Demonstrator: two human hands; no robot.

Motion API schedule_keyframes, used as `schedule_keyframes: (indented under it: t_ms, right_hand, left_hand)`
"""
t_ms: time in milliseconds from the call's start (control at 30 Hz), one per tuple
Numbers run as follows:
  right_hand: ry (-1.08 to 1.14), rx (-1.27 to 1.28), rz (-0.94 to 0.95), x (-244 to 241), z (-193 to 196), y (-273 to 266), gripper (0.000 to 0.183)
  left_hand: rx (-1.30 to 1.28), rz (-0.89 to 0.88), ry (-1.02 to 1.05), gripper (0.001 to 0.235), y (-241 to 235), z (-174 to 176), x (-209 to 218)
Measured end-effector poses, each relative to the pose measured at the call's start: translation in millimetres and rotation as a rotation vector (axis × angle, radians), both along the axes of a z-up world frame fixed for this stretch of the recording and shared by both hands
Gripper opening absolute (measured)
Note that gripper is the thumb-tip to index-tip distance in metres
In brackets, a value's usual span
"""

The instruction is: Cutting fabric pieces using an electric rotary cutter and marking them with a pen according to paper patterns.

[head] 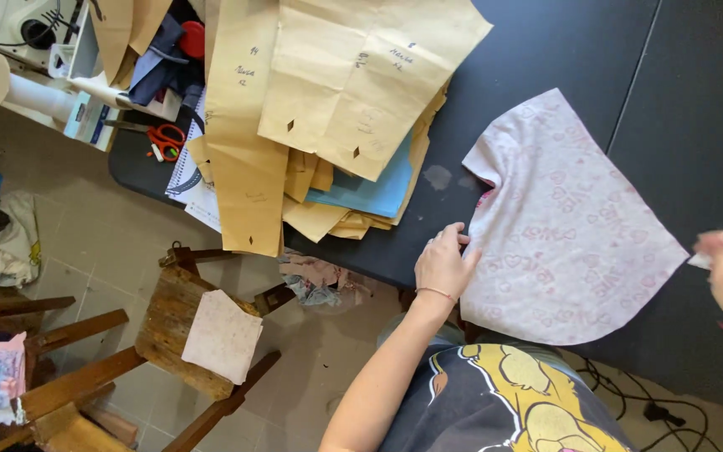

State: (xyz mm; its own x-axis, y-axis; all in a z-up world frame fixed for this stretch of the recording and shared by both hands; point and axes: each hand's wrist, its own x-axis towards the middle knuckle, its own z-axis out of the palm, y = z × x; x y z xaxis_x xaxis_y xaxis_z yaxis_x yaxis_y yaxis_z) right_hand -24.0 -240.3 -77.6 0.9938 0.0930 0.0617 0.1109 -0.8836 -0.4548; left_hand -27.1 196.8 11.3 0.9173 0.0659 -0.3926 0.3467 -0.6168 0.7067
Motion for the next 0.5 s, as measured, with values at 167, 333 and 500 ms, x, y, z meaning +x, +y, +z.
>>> schedule_keyframes:
  t_ms: [167, 333, 500]
  right_hand:
    - [0.262, -0.070, -0.164, 91.4, 52.9, 136.0, 0.028]
    - [0.628, -0.167, -0.150, 104.9, 66.7, 146.4, 0.036]
    - [0.636, 0.703, -0.293, 90.4, 98.3, 114.8, 0.031]
  left_hand:
    - [0.124, -0.047, 0.167, 0.027, -26.5, -9.5, 11.6]
    - [-0.272, 0.053, 0.406, 0.024, -4.2, 35.5, 11.1]
    - [-0.863, 0.484, 0.111, 0.070, 5.7, 32.9, 20.8]
